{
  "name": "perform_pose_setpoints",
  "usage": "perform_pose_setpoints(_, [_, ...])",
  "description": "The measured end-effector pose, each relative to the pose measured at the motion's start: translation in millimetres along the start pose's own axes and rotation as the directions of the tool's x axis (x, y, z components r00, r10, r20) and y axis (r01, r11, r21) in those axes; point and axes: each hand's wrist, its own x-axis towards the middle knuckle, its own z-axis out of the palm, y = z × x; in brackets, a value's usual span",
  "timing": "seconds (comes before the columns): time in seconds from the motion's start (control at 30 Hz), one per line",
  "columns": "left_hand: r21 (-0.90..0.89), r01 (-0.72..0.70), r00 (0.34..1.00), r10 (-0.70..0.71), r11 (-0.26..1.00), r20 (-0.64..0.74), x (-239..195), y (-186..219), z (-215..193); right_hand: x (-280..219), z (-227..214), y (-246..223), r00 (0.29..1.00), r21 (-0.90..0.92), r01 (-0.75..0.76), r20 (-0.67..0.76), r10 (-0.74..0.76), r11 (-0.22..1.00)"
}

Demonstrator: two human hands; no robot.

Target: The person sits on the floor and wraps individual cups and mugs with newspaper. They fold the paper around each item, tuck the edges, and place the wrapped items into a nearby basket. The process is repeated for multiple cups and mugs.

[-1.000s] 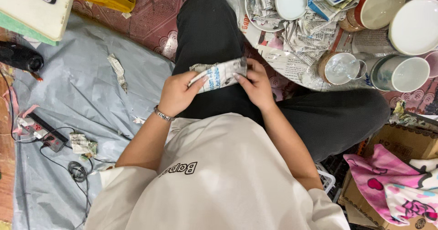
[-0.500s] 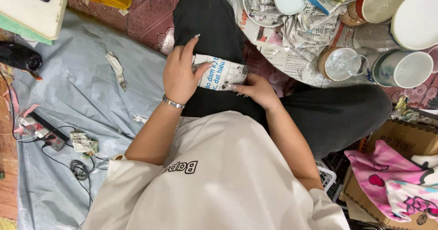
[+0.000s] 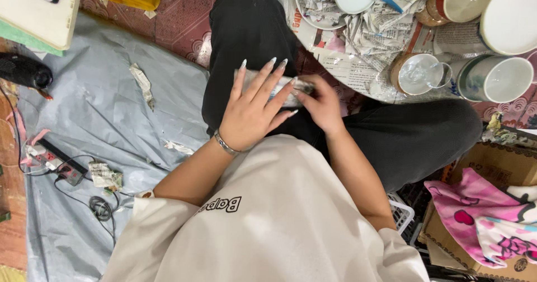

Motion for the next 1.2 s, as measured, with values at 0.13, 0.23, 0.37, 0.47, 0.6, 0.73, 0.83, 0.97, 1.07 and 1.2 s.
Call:
perform_pose_setpoints(0.13, [-0.065, 0.079, 0.996, -0.076, 0.995, 0.052, 14.8, 2.4, -7.2, 0.6, -38.5, -69.2, 0.818, -0.497, 0.540, 0.119, -0.563, 0.679])
perform_pose_setpoints(0.23, [-0.269, 0.037, 0.999, -0.025, 0.962, 0.049, 20.0, -3.3, 1.4, -9.6, -44.1, -101.9, 0.746, -0.472, 0.621, 0.113, -0.656, 0.626])
perform_pose_setpoints(0.37, [-0.644, 0.406, 0.908, -0.208, 0.648, 0.363, 24.1, 0.2, 34.2, -25.4, -37.8, -96.0, 0.921, 0.030, 0.280, -0.290, -0.260, 0.959])
perform_pose_setpoints(0.47, [-0.783, 0.576, 0.800, -0.359, 0.235, 0.481, 26.5, 10.0, 66.5, -28.7, -45.4, -52.9, 0.988, 0.392, -0.048, -0.115, 0.100, 0.919])
perform_pose_setpoints(0.6, [-0.842, 0.534, 0.777, -0.353, -0.069, 0.521, 33.2, 13.4, 114.3, -41.5, -39.6, 22.9, 0.921, 0.498, -0.315, -0.046, 0.387, 0.808])
perform_pose_setpoints(0.73, [-0.835, 0.547, 0.822, -0.220, 0.050, 0.525, 33.6, 4.6, 145.9, -43.8, -55.5, 63.4, 0.936, 0.443, -0.197, -0.181, 0.302, 0.875])
perform_pose_setpoints(0.83, [-0.826, 0.561, 0.811, -0.160, -0.058, 0.562, 26.5, -5.3, 160.5, -38.8, -60.9, 61.0, 0.933, 0.495, -0.209, -0.158, 0.324, 0.843])
perform_pose_setpoints(0.97, [-0.803, 0.587, 0.797, -0.101, -0.103, 0.595, 9.2, -15.2, 183.4, -37.4, -57.4, 39.3, 0.937, 0.488, -0.269, -0.068, 0.343, 0.830])
perform_pose_setpoints(1.07, [-0.812, 0.571, 0.812, -0.057, -0.119, 0.580, 11.6, -22.7, 193.1, -31.9, -60.3, 18.3, 0.984, 0.208, -0.060, -0.155, 0.094, 0.976])
perform_pose_setpoints(1.2, [-0.690, 0.582, 0.753, -0.035, -0.431, 0.657, 17.5, -25.3, 191.8, -32.7, -61.9, 3.2, 0.962, -0.115, 0.121, -0.232, -0.145, 0.986])
